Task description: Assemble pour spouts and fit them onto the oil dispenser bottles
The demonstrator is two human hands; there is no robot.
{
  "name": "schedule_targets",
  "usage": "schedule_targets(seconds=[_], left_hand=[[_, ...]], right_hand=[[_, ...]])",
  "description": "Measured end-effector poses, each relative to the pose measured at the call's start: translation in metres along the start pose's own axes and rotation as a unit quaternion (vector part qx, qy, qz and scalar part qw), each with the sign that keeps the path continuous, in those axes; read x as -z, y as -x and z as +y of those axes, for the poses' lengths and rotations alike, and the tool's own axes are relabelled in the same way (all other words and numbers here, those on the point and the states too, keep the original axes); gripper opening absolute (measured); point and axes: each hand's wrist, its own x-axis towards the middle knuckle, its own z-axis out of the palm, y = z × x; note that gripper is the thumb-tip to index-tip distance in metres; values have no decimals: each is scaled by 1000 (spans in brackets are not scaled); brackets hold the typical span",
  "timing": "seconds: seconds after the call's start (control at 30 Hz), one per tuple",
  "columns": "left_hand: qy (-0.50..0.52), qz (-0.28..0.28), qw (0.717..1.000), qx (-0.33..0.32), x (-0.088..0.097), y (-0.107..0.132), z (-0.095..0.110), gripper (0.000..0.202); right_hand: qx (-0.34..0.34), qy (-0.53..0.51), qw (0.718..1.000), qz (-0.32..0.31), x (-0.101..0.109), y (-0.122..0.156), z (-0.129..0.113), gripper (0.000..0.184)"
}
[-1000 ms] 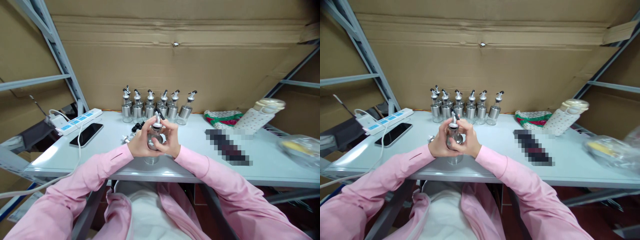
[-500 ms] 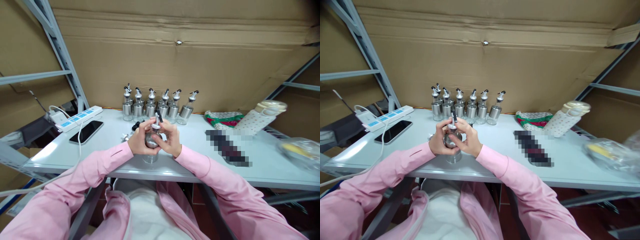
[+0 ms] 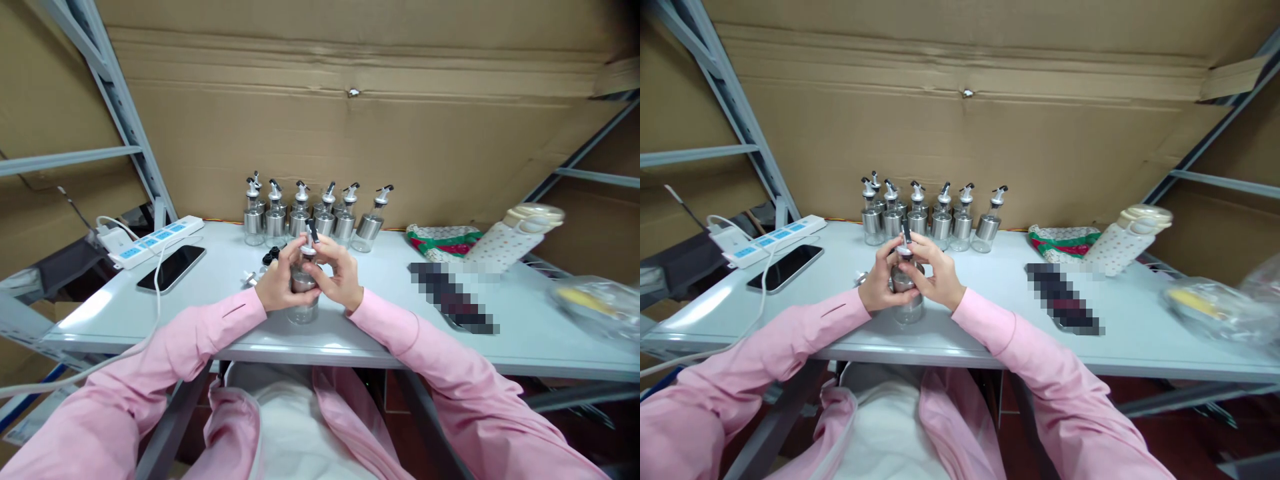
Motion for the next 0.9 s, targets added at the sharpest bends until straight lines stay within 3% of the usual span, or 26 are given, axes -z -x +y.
schedule_targets(seconds=[0.13,0.23,0.3,0.5,0.7,0.9], left_hand=[[-50,-47,997,22,1,3,-1,82],[-89,-80,993,-6,3,2,-1,71],[-126,-73,989,-16,4,2,-1,62],[-188,-61,980,-9,10,0,-4,44],[-208,-124,970,-16,23,-3,-16,33],[-229,-152,961,23,23,-4,-15,30]], right_hand=[[-26,49,997,60,13,-10,4,31],[-45,139,979,139,37,-23,12,29],[-52,217,960,170,58,-30,23,31],[-121,402,894,158,107,-27,64,26],[-225,387,874,188,119,-18,77,27],[-273,317,887,197,132,-9,98,60]])
